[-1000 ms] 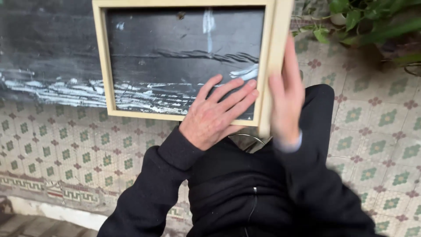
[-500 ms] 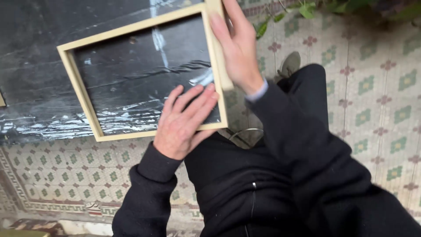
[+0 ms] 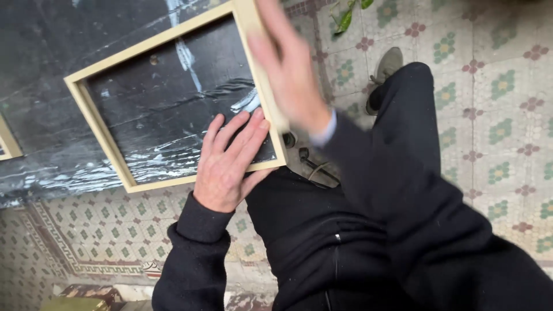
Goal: The person sands the edges of a rectangular wooden frame using a sanding block, holding the frame steady with the other hand. After sanding, the person applies glue to the frame's corner using a glue bottle.
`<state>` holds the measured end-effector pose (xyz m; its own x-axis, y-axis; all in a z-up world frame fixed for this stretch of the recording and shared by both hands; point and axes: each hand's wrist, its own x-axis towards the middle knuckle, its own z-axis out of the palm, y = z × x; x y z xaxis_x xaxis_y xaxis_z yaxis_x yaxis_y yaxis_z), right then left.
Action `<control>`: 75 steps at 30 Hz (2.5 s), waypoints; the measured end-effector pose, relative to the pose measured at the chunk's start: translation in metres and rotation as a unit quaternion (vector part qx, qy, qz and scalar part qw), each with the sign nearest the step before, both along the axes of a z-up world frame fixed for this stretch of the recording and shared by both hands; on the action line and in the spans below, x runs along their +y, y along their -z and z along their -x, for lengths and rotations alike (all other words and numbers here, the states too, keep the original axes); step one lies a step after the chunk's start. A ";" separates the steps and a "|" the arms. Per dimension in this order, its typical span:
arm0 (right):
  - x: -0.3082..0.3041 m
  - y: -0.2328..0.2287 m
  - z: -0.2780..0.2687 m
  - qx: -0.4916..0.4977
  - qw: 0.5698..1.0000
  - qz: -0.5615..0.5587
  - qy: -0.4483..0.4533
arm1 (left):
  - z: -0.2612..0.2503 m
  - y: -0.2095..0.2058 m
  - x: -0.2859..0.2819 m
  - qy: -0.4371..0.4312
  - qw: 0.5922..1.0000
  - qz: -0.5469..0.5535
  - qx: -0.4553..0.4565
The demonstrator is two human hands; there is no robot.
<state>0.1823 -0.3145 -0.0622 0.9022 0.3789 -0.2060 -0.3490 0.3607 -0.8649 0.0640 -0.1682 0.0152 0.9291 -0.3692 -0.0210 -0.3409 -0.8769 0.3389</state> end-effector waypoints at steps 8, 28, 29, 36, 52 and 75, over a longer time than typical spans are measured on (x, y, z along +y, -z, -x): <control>-0.033 -0.009 0.079 -0.189 0.980 0.059 0.000 | 0.002 -0.001 0.003 -0.009 1.000 0.010 0.011; -0.026 -0.007 0.060 -0.160 0.987 0.026 0.013 | -0.001 0.004 -0.001 -0.009 1.000 -0.002 -0.007; -0.042 -0.018 0.093 -0.191 0.981 0.044 -0.001 | 0.001 0.004 0.000 -0.012 1.000 0.001 -0.002; -0.019 0.009 0.044 -0.194 0.979 0.063 0.009 | 0.009 0.002 0.002 -0.026 0.999 0.038 -0.006; -0.033 -0.030 0.080 -0.201 0.964 0.175 -0.005 | 0.007 0.022 0.006 -0.014 0.997 0.048 -0.051; -0.001 -0.013 -0.019 -0.273 0.952 0.143 0.003 | 0.011 0.018 0.007 -0.010 0.998 0.039 -0.047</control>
